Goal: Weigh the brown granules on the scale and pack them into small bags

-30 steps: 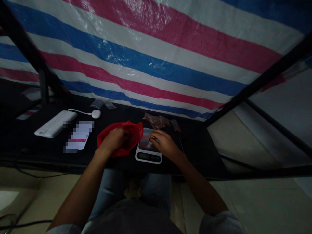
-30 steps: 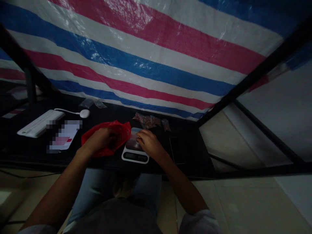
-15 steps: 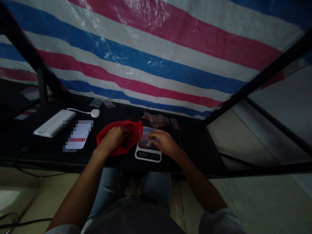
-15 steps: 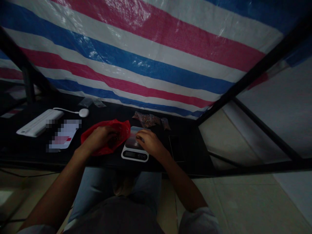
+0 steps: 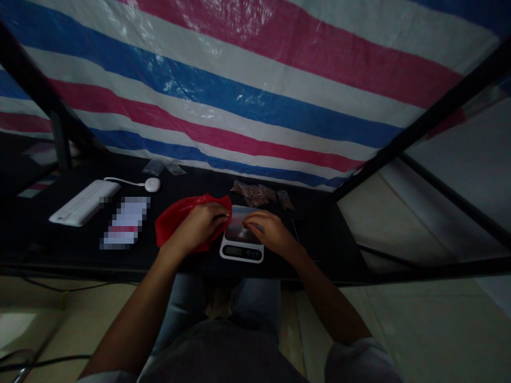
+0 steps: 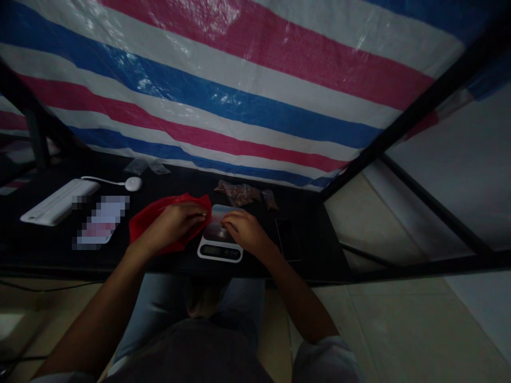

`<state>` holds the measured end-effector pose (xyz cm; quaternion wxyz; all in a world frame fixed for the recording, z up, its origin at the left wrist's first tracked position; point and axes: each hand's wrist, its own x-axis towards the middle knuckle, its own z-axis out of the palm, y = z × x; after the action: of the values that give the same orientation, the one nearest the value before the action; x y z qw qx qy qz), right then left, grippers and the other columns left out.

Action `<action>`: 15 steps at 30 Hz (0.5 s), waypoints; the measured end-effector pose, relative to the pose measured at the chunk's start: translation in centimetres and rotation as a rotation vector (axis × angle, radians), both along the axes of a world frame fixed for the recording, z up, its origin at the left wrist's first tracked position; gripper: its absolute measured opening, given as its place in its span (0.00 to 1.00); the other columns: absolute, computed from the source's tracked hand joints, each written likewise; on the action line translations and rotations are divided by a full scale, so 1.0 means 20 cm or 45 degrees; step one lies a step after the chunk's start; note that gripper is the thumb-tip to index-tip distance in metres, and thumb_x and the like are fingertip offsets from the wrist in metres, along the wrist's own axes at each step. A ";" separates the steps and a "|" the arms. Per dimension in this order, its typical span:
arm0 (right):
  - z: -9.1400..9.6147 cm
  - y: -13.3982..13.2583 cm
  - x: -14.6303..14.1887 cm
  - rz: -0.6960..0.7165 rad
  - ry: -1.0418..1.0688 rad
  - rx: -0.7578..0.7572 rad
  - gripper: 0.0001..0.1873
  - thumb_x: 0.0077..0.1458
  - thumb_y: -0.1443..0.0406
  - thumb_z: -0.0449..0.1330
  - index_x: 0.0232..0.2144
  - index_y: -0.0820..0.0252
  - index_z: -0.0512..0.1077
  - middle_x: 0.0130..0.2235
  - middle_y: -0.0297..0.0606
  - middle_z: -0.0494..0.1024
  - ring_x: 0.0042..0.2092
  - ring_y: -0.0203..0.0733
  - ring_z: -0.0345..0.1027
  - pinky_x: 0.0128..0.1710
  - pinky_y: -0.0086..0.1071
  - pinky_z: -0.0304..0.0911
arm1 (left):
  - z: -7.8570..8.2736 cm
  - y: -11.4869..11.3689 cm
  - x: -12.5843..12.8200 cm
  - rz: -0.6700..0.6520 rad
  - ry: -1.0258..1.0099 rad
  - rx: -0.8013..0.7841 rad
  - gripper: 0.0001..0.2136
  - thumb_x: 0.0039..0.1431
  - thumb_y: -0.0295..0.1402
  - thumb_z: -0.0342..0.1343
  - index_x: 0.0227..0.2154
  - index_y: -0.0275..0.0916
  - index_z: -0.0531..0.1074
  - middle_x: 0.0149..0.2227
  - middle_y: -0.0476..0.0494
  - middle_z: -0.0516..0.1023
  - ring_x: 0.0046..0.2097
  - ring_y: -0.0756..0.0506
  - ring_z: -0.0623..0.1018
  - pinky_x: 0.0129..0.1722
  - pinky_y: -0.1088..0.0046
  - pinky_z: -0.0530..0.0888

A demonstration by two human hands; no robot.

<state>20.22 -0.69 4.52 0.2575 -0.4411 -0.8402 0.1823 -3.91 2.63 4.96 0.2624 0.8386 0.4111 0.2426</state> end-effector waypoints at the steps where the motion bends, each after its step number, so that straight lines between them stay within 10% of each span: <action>1: 0.00 0.00 0.01 -0.032 0.037 0.023 0.10 0.65 0.70 0.57 0.39 0.60 0.79 0.44 0.42 0.81 0.48 0.43 0.74 0.53 0.36 0.66 | 0.01 -0.01 0.03 -0.029 -0.028 -0.004 0.13 0.66 0.32 0.51 0.43 0.37 0.81 0.46 0.39 0.84 0.49 0.42 0.81 0.53 0.69 0.73; 15: -0.14 -0.08 0.15 -0.159 -0.078 -0.172 0.05 0.60 0.72 0.62 0.34 0.62 0.78 0.39 0.41 0.80 0.43 0.43 0.73 0.46 0.36 0.66 | 0.01 -0.03 0.25 -0.185 0.079 -0.036 0.12 0.66 0.27 0.51 0.42 0.38 0.82 0.47 0.38 0.82 0.48 0.42 0.81 0.49 0.70 0.73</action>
<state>23.12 -2.20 1.75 0.2124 -0.5144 -0.8042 0.2085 1.10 1.97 5.09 0.2784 0.8696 0.3604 0.1910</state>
